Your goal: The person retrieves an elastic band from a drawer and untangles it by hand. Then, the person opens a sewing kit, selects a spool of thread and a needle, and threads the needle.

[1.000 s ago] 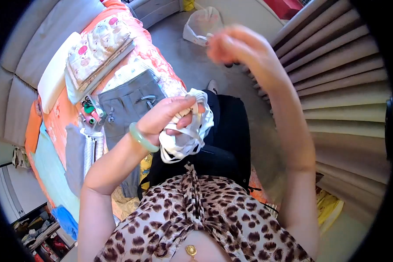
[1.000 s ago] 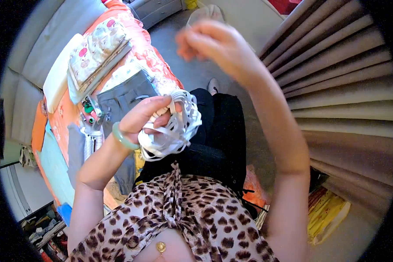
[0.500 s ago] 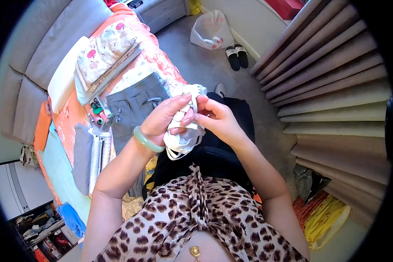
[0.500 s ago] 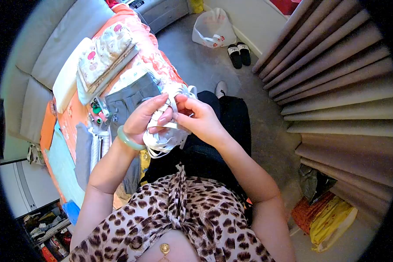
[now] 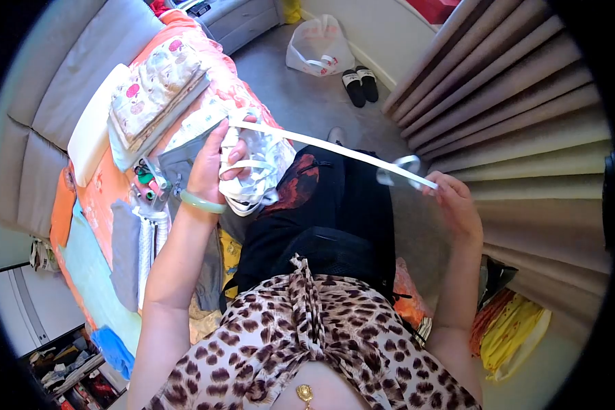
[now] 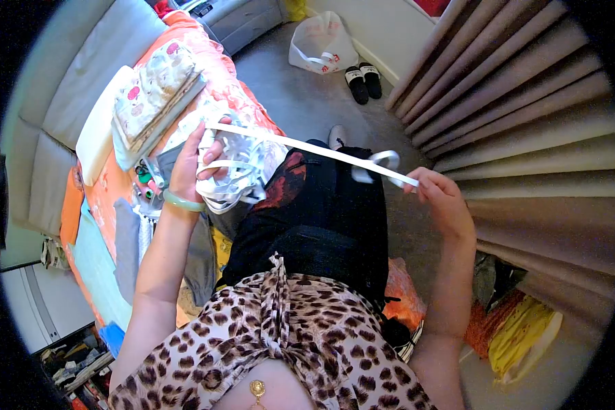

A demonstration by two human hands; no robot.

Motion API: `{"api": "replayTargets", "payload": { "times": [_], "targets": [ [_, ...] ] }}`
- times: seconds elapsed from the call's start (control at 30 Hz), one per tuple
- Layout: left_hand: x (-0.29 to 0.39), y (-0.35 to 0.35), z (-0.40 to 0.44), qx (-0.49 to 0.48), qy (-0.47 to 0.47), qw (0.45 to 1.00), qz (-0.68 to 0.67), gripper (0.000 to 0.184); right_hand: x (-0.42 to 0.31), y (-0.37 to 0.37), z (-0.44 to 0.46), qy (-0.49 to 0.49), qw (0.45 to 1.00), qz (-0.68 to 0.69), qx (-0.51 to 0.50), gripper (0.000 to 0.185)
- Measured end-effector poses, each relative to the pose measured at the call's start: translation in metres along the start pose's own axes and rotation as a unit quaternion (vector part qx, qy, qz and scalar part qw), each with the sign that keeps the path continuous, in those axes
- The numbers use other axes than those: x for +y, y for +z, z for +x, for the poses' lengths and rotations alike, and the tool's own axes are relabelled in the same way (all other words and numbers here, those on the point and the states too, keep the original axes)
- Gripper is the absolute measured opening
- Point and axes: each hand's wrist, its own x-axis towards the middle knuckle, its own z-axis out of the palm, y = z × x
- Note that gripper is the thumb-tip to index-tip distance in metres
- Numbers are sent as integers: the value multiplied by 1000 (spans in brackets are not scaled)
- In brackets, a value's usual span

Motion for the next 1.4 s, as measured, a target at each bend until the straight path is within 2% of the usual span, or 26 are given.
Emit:
{"api": "replayTargets", "payload": {
  "times": [0.03, 0.13, 0.2, 0.33, 0.57, 0.7, 0.73, 0.8, 0.87, 0.9, 1.0, 1.03, 1.07, 1.1, 1.13, 1.17, 1.23, 1.3, 1.33, 1.4],
  "targets": [
    [1, -3, 0, 14, 3, 1000, 7, 40, 9, -4, -3, -44, 997, 59, 3, 28],
    [4, -11, 0, 35, 15, 999, 21, 39, 32, -27, -15, 24, 995, 66, 68, 27],
    [5, -15, 0, 48, 28, 998, 27, 39, 62, -48, -19, 49, 993, 74, 80, 28],
    [10, -24, 0, 64, 54, 996, 44, 40, 71, -53, -30, 99, 987, 79, 101, 25],
    [21, -29, 2, 78, 101, 990, 62, 38, 89, -72, -40, 123, 979, 103, 128, 24],
    [23, -30, 0, 78, 83, 992, 50, 41, 79, -70, -48, 115, 972, 89, 183, 24],
    [22, -36, 1, 35, 51, 998, 12, 40, 78, -69, -47, 113, 970, 83, 196, 24],
    [24, -21, -5, 33, 40, 990, 131, 34, 86, -76, -47, 106, 961, 113, 231, 23],
    [21, -20, -5, 64, 48, 934, 348, 30, 100, -90, -53, 23, 955, 205, 214, 23],
    [19, -17, -5, 89, 26, 933, 348, 29, 104, -101, -59, 0, 944, 246, 222, 23],
    [19, -28, -6, 23, 5, 893, 450, 23, 86, -128, -62, -94, 917, 324, 211, 22],
    [19, -26, -7, 15, -2, 853, 521, 25, 76, -137, -65, -131, 908, 342, 204, 21],
    [22, -21, -10, -8, 29, 764, 644, 27, 70, -152, -65, -148, 875, 402, 227, 21],
    [21, -27, -8, -65, 100, 676, 728, 25, 63, -168, -63, -164, 837, 459, 249, 21],
    [20, -34, -6, -121, 169, 573, 793, 24, 45, -180, -60, -180, 851, 467, 161, 20],
    [20, -28, -8, -144, 147, 533, 821, 23, 20, -189, -53, -193, 857, 472, 71, 20],
    [25, -3, -20, -190, 104, 447, 868, 23, -29, -198, -30, -265, 899, 342, 65, 21],
    [24, 21, -31, -212, 87, 401, 887, 20, -75, -213, -3, -254, 882, 388, 90, 25],
    [23, 30, -36, -223, 78, 377, 895, 19, -100, -208, 18, -298, 903, 296, 93, 35],
    [20, 41, -46, -247, 132, 352, 893, 19, -158, -138, 59, -314, 911, 138, 228, 39]
  ]
}}
